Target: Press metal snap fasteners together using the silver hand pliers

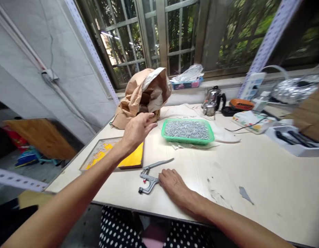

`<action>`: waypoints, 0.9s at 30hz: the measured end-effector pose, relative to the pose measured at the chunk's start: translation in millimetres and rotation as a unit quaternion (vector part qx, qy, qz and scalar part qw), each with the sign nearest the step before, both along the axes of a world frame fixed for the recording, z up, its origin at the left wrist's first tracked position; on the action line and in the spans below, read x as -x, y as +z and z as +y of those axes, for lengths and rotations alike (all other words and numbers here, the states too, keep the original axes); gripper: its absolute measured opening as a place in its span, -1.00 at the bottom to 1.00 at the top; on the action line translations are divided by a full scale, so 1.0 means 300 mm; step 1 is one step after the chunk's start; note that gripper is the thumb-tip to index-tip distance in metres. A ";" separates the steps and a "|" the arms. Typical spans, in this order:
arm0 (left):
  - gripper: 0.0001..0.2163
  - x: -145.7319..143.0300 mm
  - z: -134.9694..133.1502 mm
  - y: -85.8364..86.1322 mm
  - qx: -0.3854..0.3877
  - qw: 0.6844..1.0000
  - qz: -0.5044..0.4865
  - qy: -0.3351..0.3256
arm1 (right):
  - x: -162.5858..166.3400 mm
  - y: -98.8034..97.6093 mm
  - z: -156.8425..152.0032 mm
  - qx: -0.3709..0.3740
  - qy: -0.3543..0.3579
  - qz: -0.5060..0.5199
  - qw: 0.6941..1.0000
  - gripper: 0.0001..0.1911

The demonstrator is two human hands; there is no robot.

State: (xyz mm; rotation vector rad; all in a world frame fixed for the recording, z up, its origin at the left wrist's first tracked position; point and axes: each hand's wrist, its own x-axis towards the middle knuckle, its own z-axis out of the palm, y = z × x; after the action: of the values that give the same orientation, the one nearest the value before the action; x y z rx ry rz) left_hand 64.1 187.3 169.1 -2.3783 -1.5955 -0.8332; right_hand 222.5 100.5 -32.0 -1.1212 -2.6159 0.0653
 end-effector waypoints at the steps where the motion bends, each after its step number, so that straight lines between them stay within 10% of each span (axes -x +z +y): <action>1: -0.71 0.034 0.013 -0.006 0.004 0.999 0.035 0.025 | -0.001 -0.007 0.001 -0.005 0.002 0.003 1.000 -0.93; 6: -0.77 0.331 0.007 -0.148 0.162 0.940 0.167 0.248 | -0.003 -0.035 0.002 -0.047 0.025 0.048 0.997 -0.88; 10: -0.77 0.494 -0.022 -0.292 0.242 0.910 0.185 0.281 | -0.009 -0.036 -0.001 -0.075 0.037 0.067 0.994 -0.85; 16: -0.79 0.527 0.034 -0.421 0.265 0.912 0.188 0.251 | -0.011 -0.041 0.005 -0.079 0.048 0.089 0.992 -0.86; 27: -0.79 0.542 0.083 -0.466 0.278 0.903 0.166 0.284 | -0.009 -0.034 0.010 -0.067 0.051 0.090 0.992 -0.86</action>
State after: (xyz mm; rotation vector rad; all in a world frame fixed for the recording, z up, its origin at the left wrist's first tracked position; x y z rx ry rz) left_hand -98.5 212.3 29.2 -1.9693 -2.3950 0.1593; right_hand 225.2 103.5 -42.2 -0.8935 -2.4754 0.0106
